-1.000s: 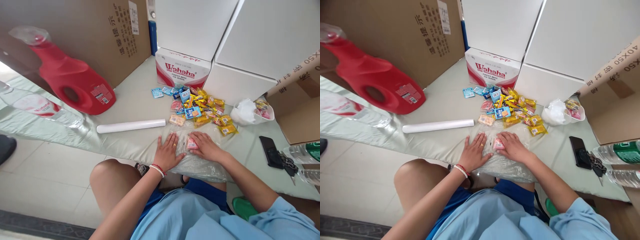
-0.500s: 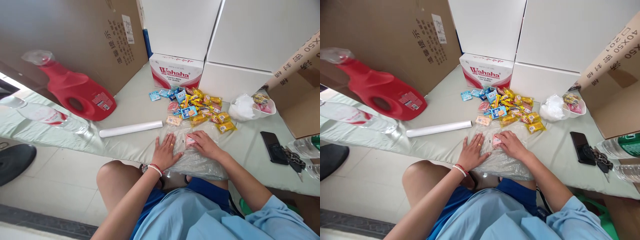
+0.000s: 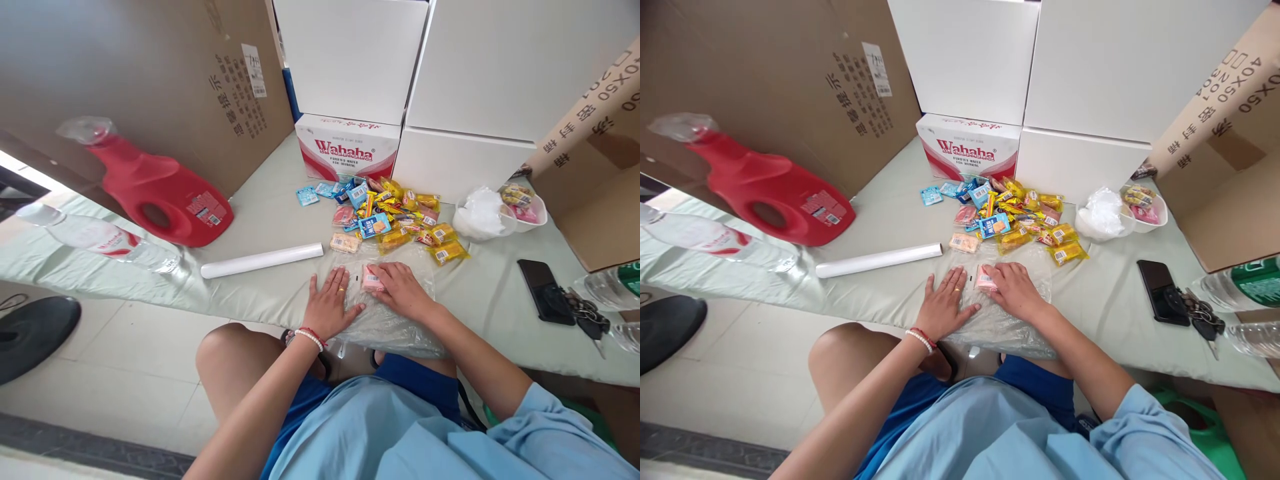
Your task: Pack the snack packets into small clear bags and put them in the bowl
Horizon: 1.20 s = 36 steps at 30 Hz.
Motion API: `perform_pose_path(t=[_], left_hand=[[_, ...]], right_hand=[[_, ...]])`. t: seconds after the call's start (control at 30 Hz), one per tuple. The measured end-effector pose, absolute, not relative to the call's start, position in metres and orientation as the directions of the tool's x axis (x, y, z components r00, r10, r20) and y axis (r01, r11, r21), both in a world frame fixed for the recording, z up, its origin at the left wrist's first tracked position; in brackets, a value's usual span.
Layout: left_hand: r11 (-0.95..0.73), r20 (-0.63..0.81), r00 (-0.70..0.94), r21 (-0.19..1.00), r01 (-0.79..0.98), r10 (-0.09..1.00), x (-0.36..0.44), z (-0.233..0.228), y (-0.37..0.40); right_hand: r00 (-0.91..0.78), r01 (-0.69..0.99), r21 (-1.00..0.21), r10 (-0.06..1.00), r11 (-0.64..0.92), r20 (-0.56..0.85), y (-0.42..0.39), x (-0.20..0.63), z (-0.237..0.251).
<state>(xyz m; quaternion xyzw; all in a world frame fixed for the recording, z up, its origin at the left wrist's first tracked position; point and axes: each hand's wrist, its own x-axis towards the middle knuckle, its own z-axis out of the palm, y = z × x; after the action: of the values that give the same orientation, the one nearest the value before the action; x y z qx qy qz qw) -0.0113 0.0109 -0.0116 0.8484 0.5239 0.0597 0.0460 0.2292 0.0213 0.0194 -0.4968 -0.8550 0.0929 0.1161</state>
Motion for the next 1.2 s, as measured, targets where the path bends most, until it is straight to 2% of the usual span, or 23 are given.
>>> perform_pose_path(t=[0.2,0.33,0.43,0.6,0.7,0.77,0.83,0.93,1.07,1.13,1.2], left_hand=[[-0.462,0.052,0.460,0.156,0.873,0.887,-0.016,-0.011,0.014],[-0.480,0.051,0.482,0.224,0.848,0.875,-0.029,-0.006,0.016],[-0.529,0.078,0.527,0.251,0.811,0.846,-0.047,0.001,0.010],[-0.656,0.034,0.686,0.327,0.680,0.727,-0.080,0.012,-0.012],[-0.689,-0.013,0.743,0.363,0.627,0.669,-0.092,0.008,-0.023],[-0.700,-0.005,0.752,0.361,0.616,0.659,-0.094,0.002,-0.027],[-0.698,0.036,0.743,0.379,0.608,0.668,-0.093,-0.004,-0.028],[-0.660,0.100,0.708,0.470,0.586,0.699,-0.091,-0.009,-0.024],[-0.547,0.093,0.640,0.620,0.562,0.763,-0.090,-0.003,-0.012],[-0.483,0.056,0.614,0.675,0.558,0.788,-0.089,0.003,-0.005],[-0.477,0.020,0.644,0.689,0.546,0.765,-0.088,0.008,0.001]], right_hand=[[-0.492,0.852,-0.202,0.871,0.483,0.006,0.016,0.225,0.019],[-0.486,0.856,-0.218,0.874,0.469,-0.027,0.016,0.226,0.023],[-0.473,0.843,-0.286,0.881,0.455,0.007,0.011,0.235,0.031],[-0.407,0.764,-0.458,0.890,0.455,0.206,-0.029,0.271,0.052],[-0.411,0.733,-0.531,0.899,0.424,0.150,-0.070,0.289,0.045],[-0.412,0.740,-0.535,0.903,0.408,0.118,-0.095,0.295,0.029],[-0.395,0.748,-0.525,0.908,0.406,0.138,-0.111,0.297,0.012],[-0.371,0.735,-0.542,0.911,0.407,0.180,-0.116,0.299,-0.003],[-0.401,0.661,-0.640,0.906,0.391,0.139,-0.097,0.305,0.011],[-0.399,0.635,-0.694,0.914,0.338,0.080,-0.084,0.308,0.025],[-0.359,0.627,-0.736,0.933,0.255,0.018,-0.071,0.311,0.039]])
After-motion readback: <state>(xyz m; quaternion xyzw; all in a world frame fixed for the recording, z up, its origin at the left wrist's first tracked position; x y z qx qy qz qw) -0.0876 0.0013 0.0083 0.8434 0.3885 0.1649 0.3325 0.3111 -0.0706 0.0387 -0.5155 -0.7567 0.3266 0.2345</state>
